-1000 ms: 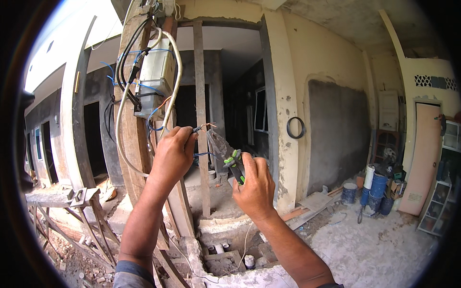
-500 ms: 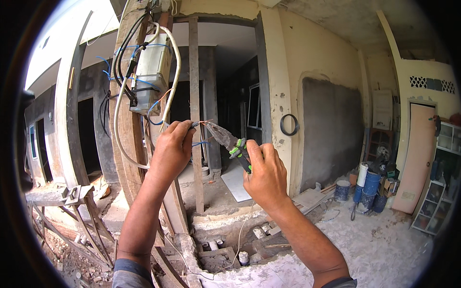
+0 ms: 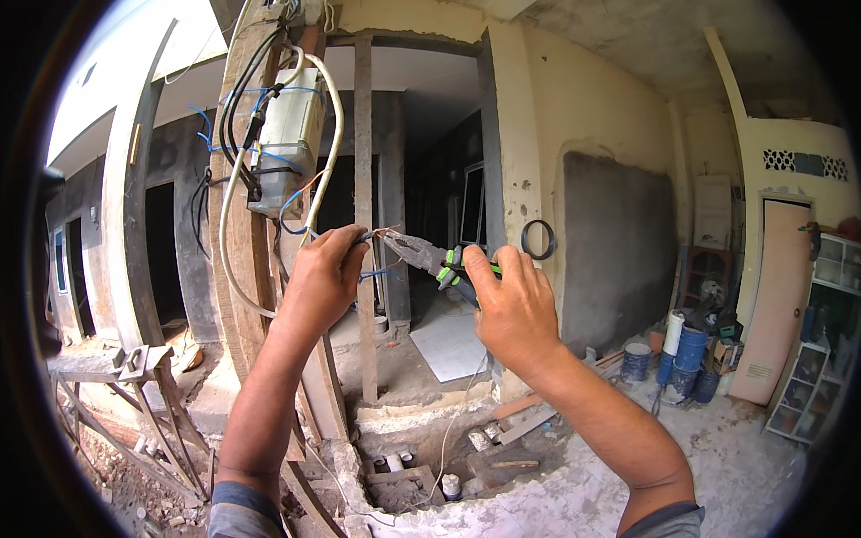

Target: The person strips insulation from multiple wires using pliers and a screwdriver, then twists the exposed conductors together. The person works on a junction box mounted on a wooden post in a construction area.

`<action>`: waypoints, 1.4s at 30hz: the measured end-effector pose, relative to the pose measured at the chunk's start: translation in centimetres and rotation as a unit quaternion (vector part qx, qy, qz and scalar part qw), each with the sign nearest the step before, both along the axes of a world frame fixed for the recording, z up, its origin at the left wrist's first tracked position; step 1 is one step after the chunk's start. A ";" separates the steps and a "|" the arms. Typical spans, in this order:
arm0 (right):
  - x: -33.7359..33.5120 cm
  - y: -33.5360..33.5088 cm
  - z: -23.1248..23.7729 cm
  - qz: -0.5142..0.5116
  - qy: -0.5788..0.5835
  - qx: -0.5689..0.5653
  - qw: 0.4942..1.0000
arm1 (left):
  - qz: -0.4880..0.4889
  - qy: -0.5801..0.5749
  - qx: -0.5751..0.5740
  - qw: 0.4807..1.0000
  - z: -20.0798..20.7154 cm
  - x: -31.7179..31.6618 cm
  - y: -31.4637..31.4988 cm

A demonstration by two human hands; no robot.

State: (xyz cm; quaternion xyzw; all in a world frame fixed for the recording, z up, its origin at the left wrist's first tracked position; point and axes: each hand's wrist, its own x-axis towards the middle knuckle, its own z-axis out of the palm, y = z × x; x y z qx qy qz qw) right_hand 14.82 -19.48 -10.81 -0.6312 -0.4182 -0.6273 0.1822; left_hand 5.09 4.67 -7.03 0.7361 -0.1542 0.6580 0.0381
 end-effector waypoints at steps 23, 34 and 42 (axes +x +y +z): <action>-0.2 -1.4 12.4 0.046 0.331 -0.246 0.910 | 0.013 -0.053 0.067 0.996 -0.5 -0.8 0.9; 3.5 -2.3 9.1 0.404 0.719 -0.367 0.430 | 0.032 -0.133 0.068 0.988 -0.9 0.2 1.1; 2.4 -2.1 7.4 0.305 0.647 -0.330 0.616 | 0.022 -0.094 0.071 0.993 -0.8 0.2 0.9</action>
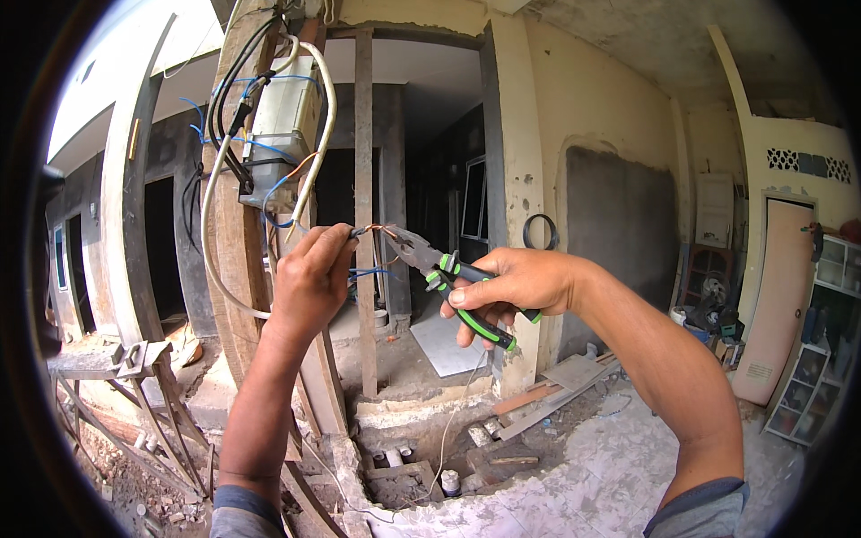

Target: The person strips insulation from multiple wires using pliers and a screwdriver, then twists the exposed conductors together. The person works on a junction box mounted on a wooden post in a construction area.

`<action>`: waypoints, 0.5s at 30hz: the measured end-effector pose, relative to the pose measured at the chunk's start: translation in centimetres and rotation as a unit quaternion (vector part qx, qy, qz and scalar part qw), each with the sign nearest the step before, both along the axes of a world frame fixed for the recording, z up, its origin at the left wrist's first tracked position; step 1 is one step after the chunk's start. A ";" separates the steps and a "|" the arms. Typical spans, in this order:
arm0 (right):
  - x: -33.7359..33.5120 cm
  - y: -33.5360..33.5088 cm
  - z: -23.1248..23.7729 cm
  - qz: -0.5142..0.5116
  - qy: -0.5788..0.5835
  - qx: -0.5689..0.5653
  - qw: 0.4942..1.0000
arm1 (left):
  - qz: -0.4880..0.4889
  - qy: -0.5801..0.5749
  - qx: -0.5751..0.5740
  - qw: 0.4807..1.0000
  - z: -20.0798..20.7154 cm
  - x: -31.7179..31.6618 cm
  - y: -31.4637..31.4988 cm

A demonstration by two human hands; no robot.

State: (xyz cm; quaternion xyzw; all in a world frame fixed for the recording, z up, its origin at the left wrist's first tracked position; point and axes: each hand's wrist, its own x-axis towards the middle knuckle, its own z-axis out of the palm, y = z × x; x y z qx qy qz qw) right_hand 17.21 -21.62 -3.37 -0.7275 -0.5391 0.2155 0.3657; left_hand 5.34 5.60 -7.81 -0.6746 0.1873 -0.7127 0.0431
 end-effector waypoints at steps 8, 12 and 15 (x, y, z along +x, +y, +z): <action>-2.9 -2.6 1.7 -0.212 -0.477 0.060 0.851 | 0.011 0.026 -0.021 0.999 -0.4 -0.5 0.2; -3.1 -2.1 3.7 -0.182 -0.667 0.114 0.713 | 0.030 0.024 -0.010 0.999 -0.4 -0.4 0.0; -4.0 -1.8 5.6 -0.157 -0.676 0.067 0.717 | 0.034 0.019 0.000 0.999 -0.3 -0.4 -0.1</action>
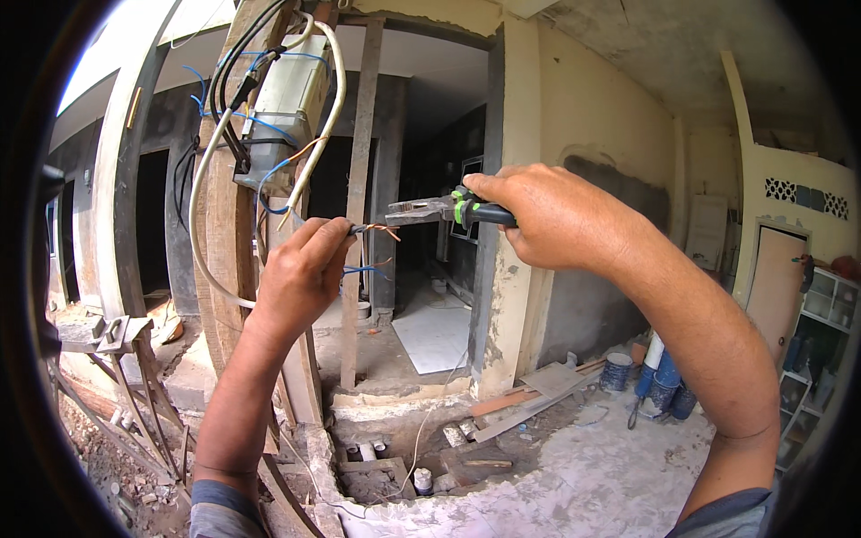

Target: The person strips insulation from multiple wires using pliers and a screwdriver, then twists the exposed conductors together. The person works on a junction box mounted on a wooden post in a construction area.

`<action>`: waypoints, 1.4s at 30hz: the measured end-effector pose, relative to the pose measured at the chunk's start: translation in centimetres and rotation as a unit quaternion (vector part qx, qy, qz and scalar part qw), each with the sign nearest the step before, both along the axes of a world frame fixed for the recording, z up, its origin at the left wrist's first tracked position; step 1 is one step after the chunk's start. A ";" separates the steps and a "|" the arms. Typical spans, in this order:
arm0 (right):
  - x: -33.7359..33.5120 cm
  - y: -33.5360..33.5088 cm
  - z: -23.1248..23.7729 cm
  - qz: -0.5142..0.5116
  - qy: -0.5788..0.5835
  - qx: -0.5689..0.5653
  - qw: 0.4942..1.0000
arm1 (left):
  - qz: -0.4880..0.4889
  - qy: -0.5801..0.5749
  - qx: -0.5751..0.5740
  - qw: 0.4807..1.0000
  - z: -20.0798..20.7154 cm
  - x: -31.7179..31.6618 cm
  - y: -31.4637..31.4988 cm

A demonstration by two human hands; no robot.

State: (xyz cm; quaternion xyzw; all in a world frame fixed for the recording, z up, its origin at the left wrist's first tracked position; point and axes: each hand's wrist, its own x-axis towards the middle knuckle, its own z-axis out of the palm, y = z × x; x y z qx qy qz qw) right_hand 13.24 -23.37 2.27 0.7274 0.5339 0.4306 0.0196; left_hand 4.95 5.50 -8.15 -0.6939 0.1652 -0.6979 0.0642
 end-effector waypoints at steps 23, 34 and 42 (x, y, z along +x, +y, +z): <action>-2.3 1.2 4.3 -0.089 0.272 -0.183 0.940 | -0.056 -0.033 0.036 0.997 -0.1 0.3 0.8; 3.4 1.9 -4.1 0.209 0.680 -0.103 0.695 | -0.077 -0.061 0.030 0.995 0.2 0.3 1.1; 1.4 0.8 -5.8 0.079 0.494 0.017 0.866 | -0.043 -0.034 0.015 0.998 -0.2 0.2 0.8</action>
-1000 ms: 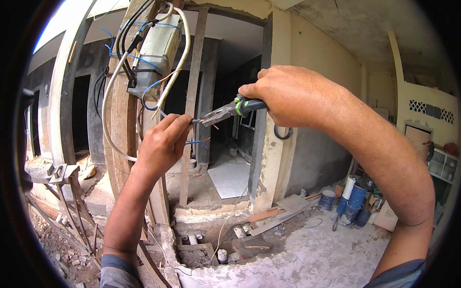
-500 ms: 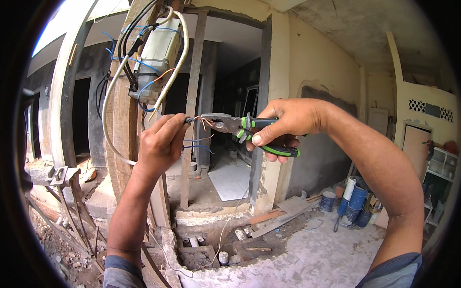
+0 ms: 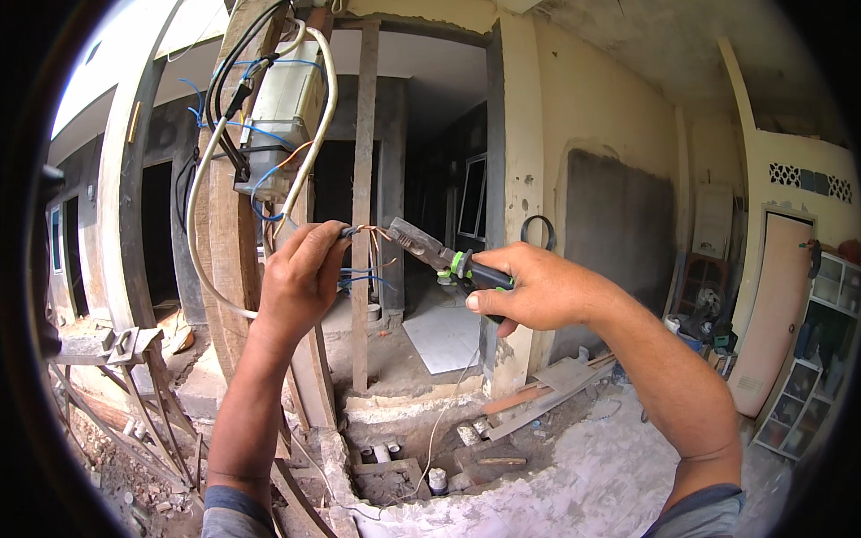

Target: The person strips insulation from multiple wires using pliers and a screwdriver, then twists the exposed conductors together. The person works on a junction box mounted on a wooden post in a construction area.

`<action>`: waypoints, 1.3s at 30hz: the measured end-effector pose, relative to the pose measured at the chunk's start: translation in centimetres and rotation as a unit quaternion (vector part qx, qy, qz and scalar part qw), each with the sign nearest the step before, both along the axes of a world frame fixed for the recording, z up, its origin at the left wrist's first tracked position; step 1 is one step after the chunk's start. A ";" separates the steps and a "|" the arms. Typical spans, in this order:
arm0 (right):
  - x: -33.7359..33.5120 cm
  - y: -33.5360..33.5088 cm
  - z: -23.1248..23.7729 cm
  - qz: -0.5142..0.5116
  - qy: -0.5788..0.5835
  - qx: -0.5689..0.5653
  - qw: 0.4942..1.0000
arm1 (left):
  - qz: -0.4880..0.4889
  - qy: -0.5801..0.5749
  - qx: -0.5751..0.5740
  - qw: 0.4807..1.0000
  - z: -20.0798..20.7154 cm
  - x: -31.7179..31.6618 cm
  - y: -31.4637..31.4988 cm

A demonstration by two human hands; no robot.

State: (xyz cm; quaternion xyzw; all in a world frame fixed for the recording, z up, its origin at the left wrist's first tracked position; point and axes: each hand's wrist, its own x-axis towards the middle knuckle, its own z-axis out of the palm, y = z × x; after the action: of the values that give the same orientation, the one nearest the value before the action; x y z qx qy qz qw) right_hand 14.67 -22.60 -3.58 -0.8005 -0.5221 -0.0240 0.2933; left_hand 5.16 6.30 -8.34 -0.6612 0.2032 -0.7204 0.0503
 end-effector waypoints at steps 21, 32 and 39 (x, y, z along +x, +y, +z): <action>0.6 0.5 1.3 0.102 -0.023 -0.036 0.994 | 0.006 -0.013 0.032 0.999 0.0 -0.1 0.4; 3.4 3.9 -3.2 0.413 0.456 -0.016 0.788 | -0.024 -0.035 0.012 0.999 0.0 -0.1 0.2; 0.1 1.4 -3.0 0.030 0.128 0.008 0.991 | 0.027 -0.001 -0.037 0.999 -0.4 -0.7 -0.5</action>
State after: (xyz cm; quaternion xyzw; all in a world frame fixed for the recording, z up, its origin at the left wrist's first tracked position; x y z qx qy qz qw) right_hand 14.81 -21.17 -6.61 -0.7785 -0.5040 0.0839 0.3646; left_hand 4.42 5.77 -8.73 -0.6676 0.1585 -0.7260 0.0458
